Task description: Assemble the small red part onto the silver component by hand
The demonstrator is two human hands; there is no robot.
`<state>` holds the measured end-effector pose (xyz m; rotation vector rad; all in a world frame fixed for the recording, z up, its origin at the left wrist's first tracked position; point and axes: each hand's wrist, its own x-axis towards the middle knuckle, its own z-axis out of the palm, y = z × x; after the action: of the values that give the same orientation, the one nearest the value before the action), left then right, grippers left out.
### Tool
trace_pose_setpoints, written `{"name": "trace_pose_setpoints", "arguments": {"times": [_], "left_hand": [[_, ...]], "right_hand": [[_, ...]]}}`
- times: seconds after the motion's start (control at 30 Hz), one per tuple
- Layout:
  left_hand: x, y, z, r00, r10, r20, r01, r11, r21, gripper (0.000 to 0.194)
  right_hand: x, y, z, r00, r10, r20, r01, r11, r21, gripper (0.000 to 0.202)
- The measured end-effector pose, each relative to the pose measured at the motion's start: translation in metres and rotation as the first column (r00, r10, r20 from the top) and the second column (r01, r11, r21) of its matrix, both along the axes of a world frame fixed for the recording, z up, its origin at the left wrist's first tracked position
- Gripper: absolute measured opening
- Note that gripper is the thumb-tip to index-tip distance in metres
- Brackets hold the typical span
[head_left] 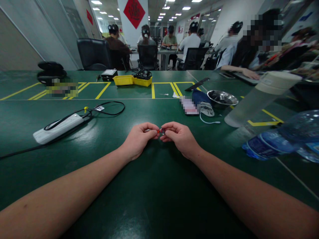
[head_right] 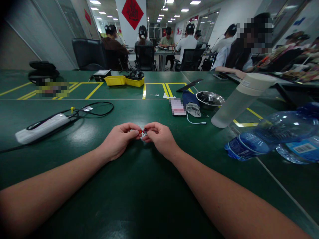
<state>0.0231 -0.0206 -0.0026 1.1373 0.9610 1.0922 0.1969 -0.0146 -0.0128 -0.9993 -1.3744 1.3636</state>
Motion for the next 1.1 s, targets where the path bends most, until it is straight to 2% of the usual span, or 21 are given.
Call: {"name": "trace_pose_setpoints", "arguments": {"times": [0.3, 0.57, 0.83, 1.0, 1.1], "left_hand": [[-0.0009, 0.0005, -0.0029, 0.999, -0.037, 0.005, 0.037, 0.999, 0.007, 0.015], [-0.0002, -0.0007, 0.0013, 0.999, -0.046, -0.019, 0.046, 0.999, -0.001, 0.015], [-0.0001, 0.0013, -0.0035, 0.998, -0.066, 0.022, 0.066, 0.998, -0.012, 0.017], [0.0004, -0.0010, -0.0027, 0.998, -0.059, -0.034, 0.059, 0.998, -0.004, 0.016], [0.0005, -0.0020, -0.0025, 0.993, -0.061, -0.100, 0.060, 0.998, -0.014, 0.017]], "right_hand": [[-0.0003, -0.0017, 0.0038, 0.997, 0.024, 0.069, -0.028, 0.998, 0.054, 0.023], [0.0006, -0.0022, 0.0025, 1.000, 0.000, 0.018, 0.000, 1.000, 0.029, 0.019], [-0.0011, -0.0011, 0.0025, 0.999, 0.004, 0.052, -0.007, 0.999, 0.050, 0.020], [-0.0012, -0.0011, 0.0010, 0.997, -0.026, 0.069, 0.024, 0.999, 0.031, 0.020], [-0.0010, -0.0019, 0.0006, 0.997, -0.013, 0.072, 0.011, 0.999, 0.036, 0.028]]}}
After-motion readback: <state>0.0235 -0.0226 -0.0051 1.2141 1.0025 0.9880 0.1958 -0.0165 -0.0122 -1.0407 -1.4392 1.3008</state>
